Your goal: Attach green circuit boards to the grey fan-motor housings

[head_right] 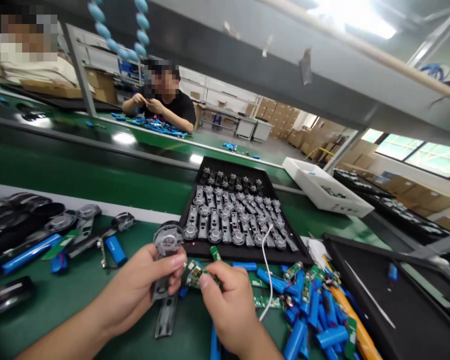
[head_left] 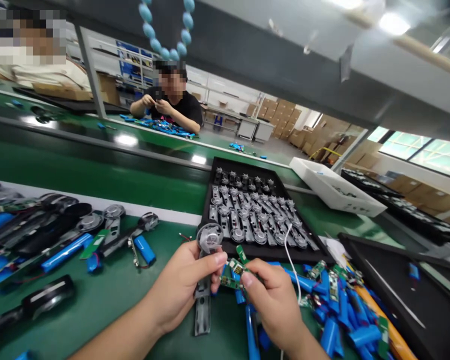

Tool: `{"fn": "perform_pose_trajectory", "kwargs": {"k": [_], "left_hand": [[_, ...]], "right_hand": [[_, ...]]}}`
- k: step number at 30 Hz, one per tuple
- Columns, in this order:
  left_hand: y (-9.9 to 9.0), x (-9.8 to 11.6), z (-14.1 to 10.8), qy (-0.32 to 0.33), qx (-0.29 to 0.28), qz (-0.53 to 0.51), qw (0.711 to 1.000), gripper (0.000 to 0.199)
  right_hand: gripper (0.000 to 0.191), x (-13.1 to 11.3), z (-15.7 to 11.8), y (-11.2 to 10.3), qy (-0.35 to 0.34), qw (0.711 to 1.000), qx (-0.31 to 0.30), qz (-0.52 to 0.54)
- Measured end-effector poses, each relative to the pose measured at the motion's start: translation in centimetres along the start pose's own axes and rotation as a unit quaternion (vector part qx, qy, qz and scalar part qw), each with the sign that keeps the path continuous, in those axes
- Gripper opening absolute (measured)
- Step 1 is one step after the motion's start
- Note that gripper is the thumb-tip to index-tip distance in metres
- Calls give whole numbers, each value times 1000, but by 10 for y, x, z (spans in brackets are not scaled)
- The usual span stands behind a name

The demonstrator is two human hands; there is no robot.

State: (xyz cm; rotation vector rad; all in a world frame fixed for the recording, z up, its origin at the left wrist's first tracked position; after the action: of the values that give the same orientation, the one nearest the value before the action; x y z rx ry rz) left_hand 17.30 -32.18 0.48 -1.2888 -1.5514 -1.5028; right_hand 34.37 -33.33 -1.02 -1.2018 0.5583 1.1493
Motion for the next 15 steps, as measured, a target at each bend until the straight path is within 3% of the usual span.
{"fn": "perform_pose_trajectory", "kwargs": {"k": [7, 13, 15], "left_hand": [[1, 0, -2, 1, 11, 85, 996, 21], [-5, -6, 1, 32, 75, 197, 977, 24], [-5, -5, 0, 31, 73, 215, 973, 24]], "right_hand": [[32, -11, 2, -4, -36, 999, -20, -22], [29, -18, 0, -3, -73, 996, -22, -40], [27, -21, -1, -3, -97, 994, -16, -50]]}}
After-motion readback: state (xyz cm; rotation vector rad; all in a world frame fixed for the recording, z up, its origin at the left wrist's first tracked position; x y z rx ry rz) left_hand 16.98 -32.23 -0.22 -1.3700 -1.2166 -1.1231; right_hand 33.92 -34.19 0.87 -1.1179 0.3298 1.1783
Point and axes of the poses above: each hand's wrist, its own z-axis towards the middle knuckle, its own y-axis out of the palm, x = y × z, the point moved 2 cm from there along z, towards the middle knuckle, and after that the axes turned 9 degrees about z, right-handed, at the moved point
